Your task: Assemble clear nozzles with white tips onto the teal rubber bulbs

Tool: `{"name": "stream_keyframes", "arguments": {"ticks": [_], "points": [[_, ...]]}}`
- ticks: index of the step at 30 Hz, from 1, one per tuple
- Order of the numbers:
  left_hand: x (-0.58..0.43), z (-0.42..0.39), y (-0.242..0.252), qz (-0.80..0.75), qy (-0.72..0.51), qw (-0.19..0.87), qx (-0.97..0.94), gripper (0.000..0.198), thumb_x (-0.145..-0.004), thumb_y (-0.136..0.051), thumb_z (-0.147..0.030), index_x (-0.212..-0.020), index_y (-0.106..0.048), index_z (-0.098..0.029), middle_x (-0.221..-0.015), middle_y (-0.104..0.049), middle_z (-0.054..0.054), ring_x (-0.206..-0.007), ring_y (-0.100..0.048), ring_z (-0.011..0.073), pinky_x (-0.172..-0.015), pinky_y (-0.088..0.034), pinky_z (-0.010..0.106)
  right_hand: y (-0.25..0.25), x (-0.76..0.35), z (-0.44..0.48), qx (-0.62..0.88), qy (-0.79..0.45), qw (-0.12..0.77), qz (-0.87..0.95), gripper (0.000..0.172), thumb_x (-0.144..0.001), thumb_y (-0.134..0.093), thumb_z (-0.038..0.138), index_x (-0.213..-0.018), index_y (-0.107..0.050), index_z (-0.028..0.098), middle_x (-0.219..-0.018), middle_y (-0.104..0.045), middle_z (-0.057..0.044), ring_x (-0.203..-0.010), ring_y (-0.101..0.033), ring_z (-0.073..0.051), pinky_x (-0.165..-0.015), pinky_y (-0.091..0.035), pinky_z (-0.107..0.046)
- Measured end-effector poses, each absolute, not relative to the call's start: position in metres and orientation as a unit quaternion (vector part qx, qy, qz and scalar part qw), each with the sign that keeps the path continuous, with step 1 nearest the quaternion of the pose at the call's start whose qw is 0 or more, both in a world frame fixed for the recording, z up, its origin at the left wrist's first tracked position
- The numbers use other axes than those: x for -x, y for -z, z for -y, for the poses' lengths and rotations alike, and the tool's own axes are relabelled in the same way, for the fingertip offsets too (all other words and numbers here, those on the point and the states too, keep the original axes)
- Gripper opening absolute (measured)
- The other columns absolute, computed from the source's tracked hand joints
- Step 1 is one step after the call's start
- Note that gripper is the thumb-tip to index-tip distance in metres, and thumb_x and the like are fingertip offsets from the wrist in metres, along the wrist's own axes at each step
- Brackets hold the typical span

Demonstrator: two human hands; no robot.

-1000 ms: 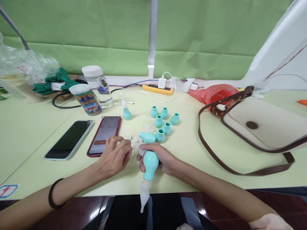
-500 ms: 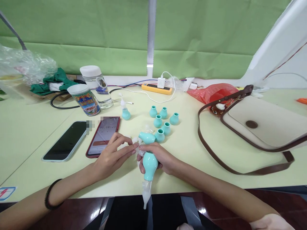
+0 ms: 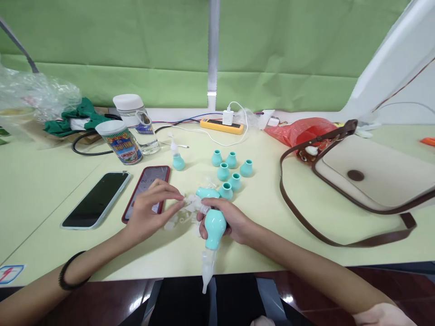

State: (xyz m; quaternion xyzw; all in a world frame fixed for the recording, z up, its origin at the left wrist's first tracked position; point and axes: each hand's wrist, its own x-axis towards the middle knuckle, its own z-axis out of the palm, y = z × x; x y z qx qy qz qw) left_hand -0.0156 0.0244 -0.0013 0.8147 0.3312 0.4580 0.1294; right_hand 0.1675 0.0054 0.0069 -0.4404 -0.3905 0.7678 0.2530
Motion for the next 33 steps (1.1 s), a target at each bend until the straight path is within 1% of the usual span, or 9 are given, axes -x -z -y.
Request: {"name": "stream_keyframes", "arguments": {"ticks": [3, 6, 10, 13, 18, 21, 24, 28, 33], "points": [[0.016, -0.030, 0.010, -0.320, -0.378, 0.030, -0.868, 0.009, -0.073, -0.055, -0.015, -0.075, -0.063, -0.014, -0.067, -0.059, 0.006, -0.067, -0.043, 0.0156, -0.061, -0.040, 0.031, -0.006, -0.168, -0.007, 0.440, -0.774, 0.240, 0.387, 0.036, -0.077, -0.035, 0.040, -0.065, -0.054, 0.012, -0.039, -0.055, -0.004, -0.038, -0.046, -0.011, -0.044, -0.032, -0.022], [0.015, -0.033, 0.016, -0.319, -0.341, 0.007, -0.884, 0.015, -0.075, -0.050, -0.011, -0.084, -0.062, -0.012, -0.067, -0.060, 0.007, -0.067, -0.042, 0.0159, -0.063, -0.041, 0.032, -0.006, -0.168, -0.007, 0.437, -0.782, 0.226, 0.383, 0.036, -0.079, -0.032, 0.041, -0.071, -0.054, 0.013, -0.038, -0.055, -0.003, -0.035, -0.043, -0.010, -0.039, -0.028, -0.020], [0.013, -0.029, 0.013, -0.298, -0.371, 0.055, -0.878, 0.031, -0.074, -0.047, -0.008, -0.105, -0.053, -0.013, -0.089, -0.062, 0.008, -0.076, -0.046, 0.0161, -0.072, -0.042, 0.035, -0.006, -0.168, -0.007, 0.431, -0.792, 0.202, 0.383, 0.035, -0.080, -0.030, 0.039, -0.080, -0.055, 0.013, -0.038, -0.055, -0.003, -0.035, -0.045, -0.011, -0.037, -0.026, -0.019], [0.012, -0.024, 0.008, -0.242, -0.366, 0.127, -0.889, 0.034, -0.075, -0.050, -0.011, -0.109, -0.050, -0.018, -0.106, -0.058, 0.006, -0.091, -0.045, 0.0175, -0.080, -0.041, 0.036, -0.002, -0.168, -0.008, 0.421, -0.800, 0.190, 0.383, 0.038, -0.080, -0.029, 0.040, -0.079, -0.055, 0.013, -0.037, -0.055, -0.003, -0.033, -0.044, -0.011, -0.036, -0.026, -0.020], [0.012, -0.023, 0.006, -0.239, -0.391, 0.175, -0.871, 0.024, -0.075, -0.053, -0.013, -0.099, -0.054, -0.016, -0.089, -0.062, 0.005, -0.082, -0.050, 0.0151, -0.072, -0.043, 0.030, -0.001, -0.169, -0.008, 0.407, -0.805, 0.182, 0.390, 0.043, -0.078, -0.031, 0.047, -0.076, -0.057, 0.012, -0.037, -0.055, -0.003, -0.032, -0.044, -0.011, -0.038, -0.029, -0.021], [0.014, -0.028, 0.008, -0.310, -0.403, 0.118, -0.853, 0.019, -0.073, -0.054, -0.015, -0.092, -0.056, -0.013, -0.081, -0.061, 0.006, -0.077, -0.050, 0.0162, -0.070, -0.043, 0.031, -0.007, -0.171, -0.007, 0.401, -0.786, 0.236, 0.407, 0.040, -0.078, -0.036, 0.046, -0.082, -0.058, 0.013, -0.037, -0.054, -0.001, -0.035, -0.046, -0.011, -0.040, -0.031, -0.020], [0.016, -0.032, 0.011, -0.363, -0.331, 0.075, -0.868, 0.016, -0.073, -0.051, -0.014, -0.088, -0.057, -0.012, -0.078, -0.059, 0.007, -0.076, -0.048, 0.0183, -0.067, -0.042, 0.033, -0.012, -0.174, -0.005, 0.343, -0.759, 0.325, 0.449, 0.028, -0.072, -0.048, 0.039, -0.076, -0.057, 0.013, -0.041, -0.055, -0.001, -0.039, -0.047, -0.011, -0.042, -0.034, -0.021], [0.017, -0.029, 0.009, -0.351, -0.345, 0.050, -0.869, 0.021, -0.076, -0.045, -0.011, -0.094, -0.055, -0.012, -0.090, -0.055, 0.010, -0.086, -0.046, 0.0196, -0.073, -0.041, 0.035, -0.013, -0.178, -0.003, 0.278, -0.695, 0.416, 0.517, 0.016, -0.062, -0.062, 0.027, -0.065, -0.053, 0.014, -0.054, -0.057, -0.002, -0.049, -0.048, -0.011, -0.046, -0.035, -0.022], [0.017, -0.010, -0.008, -0.230, -0.406, 0.172, -0.868, 0.024, -0.082, -0.039, -0.021, -0.101, -0.049, -0.012, -0.091, -0.054, 0.009, -0.083, -0.046, 0.0176, -0.073, -0.040, 0.034, -0.008, -0.179, -0.001, 0.261, -0.577, 0.488, 0.601, 0.017, -0.063, -0.062, 0.027, -0.065, -0.048, 0.017, -0.073, -0.052, -0.003, -0.068, -0.048, -0.014, -0.057, -0.037, -0.024]]}}
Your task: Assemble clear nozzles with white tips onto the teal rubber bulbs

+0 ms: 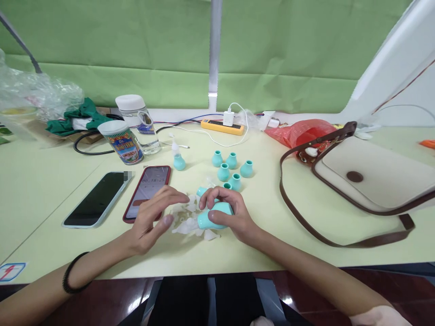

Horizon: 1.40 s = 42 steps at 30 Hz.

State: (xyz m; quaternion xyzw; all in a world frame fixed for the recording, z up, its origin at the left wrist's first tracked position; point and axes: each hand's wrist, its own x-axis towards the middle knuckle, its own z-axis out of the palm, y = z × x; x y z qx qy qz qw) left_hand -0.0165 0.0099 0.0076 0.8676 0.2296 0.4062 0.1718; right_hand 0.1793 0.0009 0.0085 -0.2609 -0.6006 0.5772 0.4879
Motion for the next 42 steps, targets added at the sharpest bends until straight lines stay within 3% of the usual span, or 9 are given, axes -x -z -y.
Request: {"name": "stream_keyframes", "arguments": {"ticks": [3, 6, 10, 13, 21, 26, 32, 37, 42], "points": [[0.014, -0.004, -0.009, -0.222, -0.345, 0.214, -0.886, 0.025, -0.081, -0.045, -0.029, -0.098, -0.050, -0.012, -0.081, -0.054, 0.007, -0.075, -0.045, 0.0157, -0.065, -0.041, 0.028, -0.006, -0.178, 0.002, 0.274, -0.501, 0.499, 0.652, 0.014, -0.067, -0.057, 0.029, -0.068, -0.050, 0.017, -0.082, -0.048, -0.004, -0.076, -0.048, -0.016, -0.062, -0.038, -0.026], [0.011, -0.005, -0.001, -0.252, -0.321, 0.133, -0.903, 0.019, -0.082, -0.044, -0.028, -0.080, -0.052, -0.012, -0.064, -0.050, 0.003, -0.061, -0.042, 0.0128, -0.053, -0.037, 0.023, -0.005, -0.175, 0.006, 0.295, -0.400, 0.469, 0.730, 0.013, -0.073, -0.049, 0.027, -0.081, -0.054, 0.018, -0.086, -0.052, -0.006, -0.084, -0.050, -0.018, -0.069, -0.041, -0.030], [0.010, -0.008, 0.008, -0.217, -0.359, 0.005, -0.908, 0.025, -0.082, -0.043, -0.026, -0.061, -0.046, -0.014, -0.051, -0.042, 0.000, -0.051, -0.034, 0.0114, -0.047, -0.032, 0.024, -0.004, -0.169, 0.012, 0.323, -0.235, 0.409, 0.820, 0.025, -0.067, -0.058, 0.025, -0.091, -0.057, 0.018, -0.075, -0.063, -0.005, -0.068, -0.058, -0.017, -0.065, -0.044, -0.029], [0.011, -0.007, 0.006, -0.195, -0.355, 0.087, -0.910, 0.027, -0.084, -0.037, -0.022, -0.058, -0.040, -0.015, -0.051, -0.038, -0.001, -0.052, -0.034, 0.0108, -0.047, -0.030, 0.023, -0.005, -0.169, 0.010, 0.328, -0.257, 0.375, 0.828, 0.017, -0.064, -0.064, 0.028, -0.078, -0.062, 0.018, -0.066, -0.065, -0.003, -0.059, -0.059, -0.015, -0.057, -0.045, -0.026], [0.016, -0.003, -0.002, -0.239, -0.366, 0.301, -0.847, 0.032, -0.089, -0.023, -0.025, -0.061, -0.036, -0.016, -0.055, -0.033, -0.003, -0.050, -0.033, 0.0078, -0.047, -0.028, 0.021, -0.014, -0.176, 0.006, 0.341, -0.474, 0.328, 0.743, 0.020, -0.064, -0.064, 0.033, -0.073, -0.065, 0.016, -0.061, -0.063, -0.002, -0.052, -0.055, -0.012, -0.049, -0.045, -0.023], [0.014, -0.017, 0.001, -0.385, -0.276, 0.177, -0.863, 0.018, -0.084, -0.038, -0.033, -0.084, -0.046, -0.016, -0.069, -0.049, 0.000, -0.058, -0.046, 0.0108, -0.053, -0.036, 0.022, -0.014, -0.173, 0.012, 0.385, -0.374, 0.391, 0.747, 0.020, -0.061, -0.066, 0.034, -0.071, -0.065, 0.016, -0.061, -0.063, -0.003, -0.055, -0.056, -0.014, -0.050, -0.045, -0.024], [0.013, -0.024, 0.008, -0.418, -0.191, 0.053, -0.886, 0.038, -0.079, -0.041, -0.020, -0.117, -0.036, -0.016, -0.099, -0.043, 0.011, -0.083, -0.048, 0.0213, -0.060, -0.045, 0.032, -0.008, -0.169, 0.009, 0.410, -0.246, 0.435, 0.763, 0.018, -0.063, -0.065, 0.031, -0.073, -0.064, 0.017, -0.066, -0.066, -0.004, -0.059, -0.060, -0.016, -0.055, -0.047, -0.026], [0.013, -0.023, 0.009, -0.374, -0.208, 0.030, -0.903, 0.047, -0.072, -0.046, -0.010, -0.118, -0.037, -0.015, -0.109, -0.039, 0.013, -0.097, -0.037, 0.0254, -0.078, -0.041, 0.042, 0.004, -0.170, 0.007, 0.374, -0.102, 0.423, 0.819, 0.017, -0.069, -0.060, 0.028, -0.084, -0.062, 0.019, -0.071, -0.066, -0.005, -0.061, -0.060, -0.016, -0.057, -0.046, -0.028], [0.013, -0.022, 0.006, -0.350, -0.217, 0.036, -0.910, 0.038, -0.073, -0.049, -0.015, -0.111, -0.044, -0.015, -0.101, -0.044, 0.012, -0.094, -0.037, 0.0246, -0.078, -0.040, 0.041, 0.011, -0.176, 0.004, 0.365, 0.002, 0.379, 0.850, 0.018, -0.073, -0.055, 0.026, -0.088, -0.060, 0.019, -0.074, -0.066, -0.006, -0.066, -0.060, -0.017, -0.058, -0.045, -0.028]]}}
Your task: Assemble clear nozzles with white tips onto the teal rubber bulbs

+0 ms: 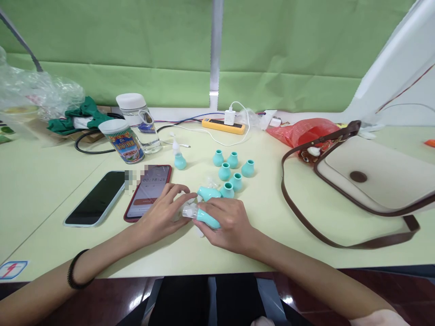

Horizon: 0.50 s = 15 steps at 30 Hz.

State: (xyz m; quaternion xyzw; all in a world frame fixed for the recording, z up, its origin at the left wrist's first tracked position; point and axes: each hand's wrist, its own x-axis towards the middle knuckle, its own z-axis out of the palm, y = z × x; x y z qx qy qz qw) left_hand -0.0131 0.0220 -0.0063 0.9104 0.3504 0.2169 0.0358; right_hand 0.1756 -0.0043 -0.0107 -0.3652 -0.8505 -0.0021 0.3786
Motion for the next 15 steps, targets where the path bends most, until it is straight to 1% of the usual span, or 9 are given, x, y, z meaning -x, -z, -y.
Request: {"name": "stream_keyframes", "arguments": {"ticks": [3, 6, 7, 9, 11, 12, 13, 15], "points": [[0.016, -0.021, 0.003, -0.334, -0.259, 0.040, -0.905, 0.032, -0.072, -0.043, -0.009, -0.104, -0.048, -0.012, -0.095, -0.046, 0.011, -0.089, -0.039, 0.0223, -0.077, -0.039, 0.039, 0.010, -0.176, 0.003, 0.359, 0.025, 0.371, 0.856, 0.017, -0.074, -0.054, 0.024, -0.088, -0.060, 0.018, -0.075, -0.066, -0.006, -0.067, -0.060, -0.017, -0.059, -0.044, -0.028], [0.018, -0.017, -0.001, -0.305, -0.313, 0.053, -0.898, 0.030, -0.070, -0.038, -0.006, -0.098, -0.049, -0.012, -0.092, -0.048, 0.010, -0.085, -0.040, 0.0205, -0.075, -0.039, 0.038, 0.008, -0.175, 0.004, 0.360, 0.002, 0.370, 0.857, 0.016, -0.074, -0.054, 0.025, -0.088, -0.060, 0.018, -0.074, -0.065, -0.006, -0.065, -0.059, -0.017, -0.057, -0.044, -0.027], [0.019, -0.016, -0.002, -0.288, -0.323, 0.058, -0.900, 0.029, -0.070, -0.038, -0.009, -0.097, -0.049, -0.012, -0.091, -0.049, 0.010, -0.083, -0.040, 0.0205, -0.073, -0.039, 0.038, 0.008, -0.175, 0.004, 0.359, -0.015, 0.374, 0.855, 0.016, -0.074, -0.054, 0.026, -0.088, -0.059, 0.018, -0.073, -0.065, -0.006, -0.064, -0.059, -0.016, -0.056, -0.044, -0.026], [0.017, -0.014, -0.003, -0.255, -0.327, 0.062, -0.908, 0.024, -0.072, -0.043, -0.020, -0.094, -0.049, -0.012, -0.087, -0.050, 0.010, -0.080, -0.040, 0.0209, -0.069, -0.039, 0.039, 0.008, -0.173, 0.005, 0.349, -0.046, 0.386, 0.853, 0.018, -0.074, -0.055, 0.027, -0.089, -0.059, 0.018, -0.071, -0.065, -0.005, -0.062, -0.058, -0.015, -0.054, -0.043, -0.026], [0.015, -0.013, -0.003, -0.232, -0.314, 0.049, -0.919, 0.025, -0.074, -0.048, -0.032, -0.087, -0.051, -0.012, -0.081, -0.051, 0.010, -0.076, -0.040, 0.0207, -0.066, -0.039, 0.038, 0.008, -0.172, 0.006, 0.327, -0.067, 0.397, 0.855, 0.020, -0.073, -0.056, 0.027, -0.091, -0.058, 0.018, -0.071, -0.065, -0.005, -0.061, -0.058, -0.015, -0.054, -0.044, -0.026], [0.014, -0.012, -0.002, -0.223, -0.305, 0.040, -0.925, 0.025, -0.075, -0.048, -0.035, -0.082, -0.051, -0.012, -0.077, -0.051, 0.009, -0.074, -0.039, 0.0198, -0.065, -0.039, 0.037, 0.007, -0.171, 0.007, 0.311, -0.076, 0.400, 0.859, 0.020, -0.073, -0.056, 0.026, -0.091, -0.057, 0.018, -0.070, -0.065, -0.005, -0.062, -0.059, -0.016, -0.054, -0.045, -0.026], [0.013, -0.012, -0.002, -0.211, -0.295, 0.033, -0.932, 0.025, -0.078, -0.046, -0.036, -0.076, -0.051, -0.012, -0.072, -0.050, 0.008, -0.071, -0.039, 0.0185, -0.064, -0.039, 0.035, 0.006, -0.170, 0.008, 0.293, -0.089, 0.400, 0.864, 0.020, -0.073, -0.056, 0.026, -0.092, -0.057, 0.018, -0.070, -0.065, -0.005, -0.062, -0.059, -0.016, -0.055, -0.045, -0.027], [0.013, -0.009, -0.001, -0.176, -0.276, 0.044, -0.944, 0.027, -0.083, -0.038, -0.032, -0.068, -0.048, -0.012, -0.064, -0.048, 0.006, -0.064, -0.037, 0.0156, -0.061, -0.039, 0.031, 0.002, -0.169, 0.010, 0.265, -0.126, 0.402, 0.867, 0.020, -0.072, -0.057, 0.025, -0.090, -0.057, 0.018, -0.067, -0.065, -0.005, -0.061, -0.059, -0.015, -0.055, -0.045, -0.026]]}}
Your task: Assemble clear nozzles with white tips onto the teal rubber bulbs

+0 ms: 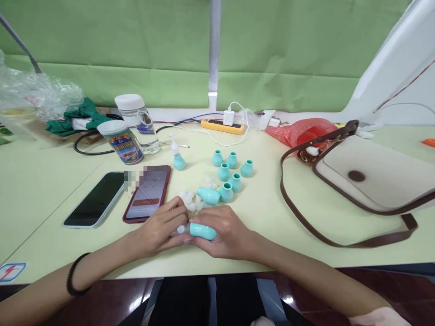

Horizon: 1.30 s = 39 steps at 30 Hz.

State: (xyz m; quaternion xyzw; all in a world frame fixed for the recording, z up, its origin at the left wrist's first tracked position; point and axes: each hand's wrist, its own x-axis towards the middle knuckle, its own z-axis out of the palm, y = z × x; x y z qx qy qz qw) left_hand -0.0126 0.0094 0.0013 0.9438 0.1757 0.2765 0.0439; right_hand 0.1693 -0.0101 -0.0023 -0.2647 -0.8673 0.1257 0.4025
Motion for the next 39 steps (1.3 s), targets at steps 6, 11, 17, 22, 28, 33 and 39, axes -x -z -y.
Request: {"name": "stream_keyframes", "arguments": {"ticks": [6, 11, 17, 22, 28, 33, 39], "points": [[0.014, -0.001, -0.009, -0.137, -0.262, 0.209, -0.932, 0.026, -0.087, -0.030, -0.027, -0.066, -0.041, -0.015, -0.060, -0.039, 0.001, -0.062, -0.038, 0.0128, -0.059, -0.037, 0.026, -0.009, -0.170, 0.013, 0.248, -0.265, 0.385, 0.849, 0.017, -0.063, -0.066, 0.025, -0.076, -0.060, 0.015, -0.058, -0.061, -0.004, -0.052, -0.055, -0.013, -0.050, -0.043, -0.024], [0.012, 0.000, -0.011, -0.145, -0.245, 0.313, -0.906, 0.026, -0.087, -0.028, -0.027, -0.065, -0.036, -0.016, -0.061, -0.036, 0.000, -0.062, -0.037, 0.0123, -0.059, -0.034, 0.025, -0.012, -0.173, 0.009, 0.248, -0.327, 0.359, 0.838, 0.018, -0.060, -0.068, 0.028, -0.071, -0.062, 0.015, -0.054, -0.057, -0.002, -0.047, -0.051, -0.011, -0.046, -0.040, -0.023], [0.010, 0.001, -0.008, -0.160, -0.249, 0.398, -0.868, 0.029, -0.087, -0.027, -0.030, -0.062, -0.033, -0.017, -0.060, -0.032, -0.002, -0.059, -0.035, 0.0107, -0.057, -0.031, 0.024, -0.014, -0.176, 0.002, 0.245, -0.422, 0.323, 0.811, 0.018, -0.057, -0.070, 0.024, -0.071, -0.065, 0.015, -0.059, -0.062, -0.002, -0.051, -0.053, -0.011, -0.049, -0.043, -0.022], [0.016, -0.001, -0.009, -0.173, -0.287, 0.422, -0.842, 0.034, -0.087, -0.026, -0.036, -0.063, -0.038, -0.015, -0.061, -0.035, -0.001, -0.059, -0.035, 0.0104, -0.056, -0.030, 0.024, -0.024, -0.195, -0.007, 0.225, -0.504, 0.369, 0.748, 0.022, -0.060, -0.068, 0.025, -0.078, -0.065, 0.013, -0.062, -0.063, -0.003, -0.052, -0.055, -0.011, -0.047, -0.043, -0.021], [0.018, -0.004, -0.009, -0.235, -0.299, 0.327, -0.865, 0.013, -0.083, -0.043, -0.025, -0.082, -0.050, -0.013, -0.073, -0.046, 0.002, -0.066, -0.042, 0.0103, -0.061, -0.033, 0.022, -0.050, -0.231, -0.023, 0.326, -0.309, 0.509, 0.734, 0.013, -0.065, -0.065, 0.027, -0.077, -0.063, 0.021, -0.074, -0.060, -0.002, -0.067, -0.055, -0.015, -0.061, -0.045, -0.028], [0.015, -0.005, -0.005, -0.247, -0.356, 0.255, -0.865, 0.021, -0.079, -0.050, -0.021, -0.096, -0.055, -0.009, -0.069, -0.049, 0.003, -0.068, -0.043, 0.0126, -0.061, -0.036, 0.024, -0.056, -0.255, -0.036, 0.555, -0.088, 0.386, 0.731, 0.020, -0.058, -0.067, 0.035, -0.073, -0.067, 0.022, -0.072, -0.061, -0.002, -0.067, -0.055, -0.016, -0.057, -0.042, -0.027], [0.012, -0.008, -0.001, -0.256, -0.393, 0.222, -0.854, 0.027, -0.077, -0.053, -0.019, -0.102, -0.056, -0.008, -0.067, -0.052, 0.004, -0.066, -0.043, 0.0131, -0.062, -0.038, 0.028, -0.048, -0.265, -0.045, 0.668, -0.021, 0.250, 0.701, 0.030, -0.054, -0.065, 0.043, -0.073, -0.068, 0.019, -0.067, -0.065, -0.003, -0.061, -0.057, -0.018, -0.051, -0.043, -0.026]]}}
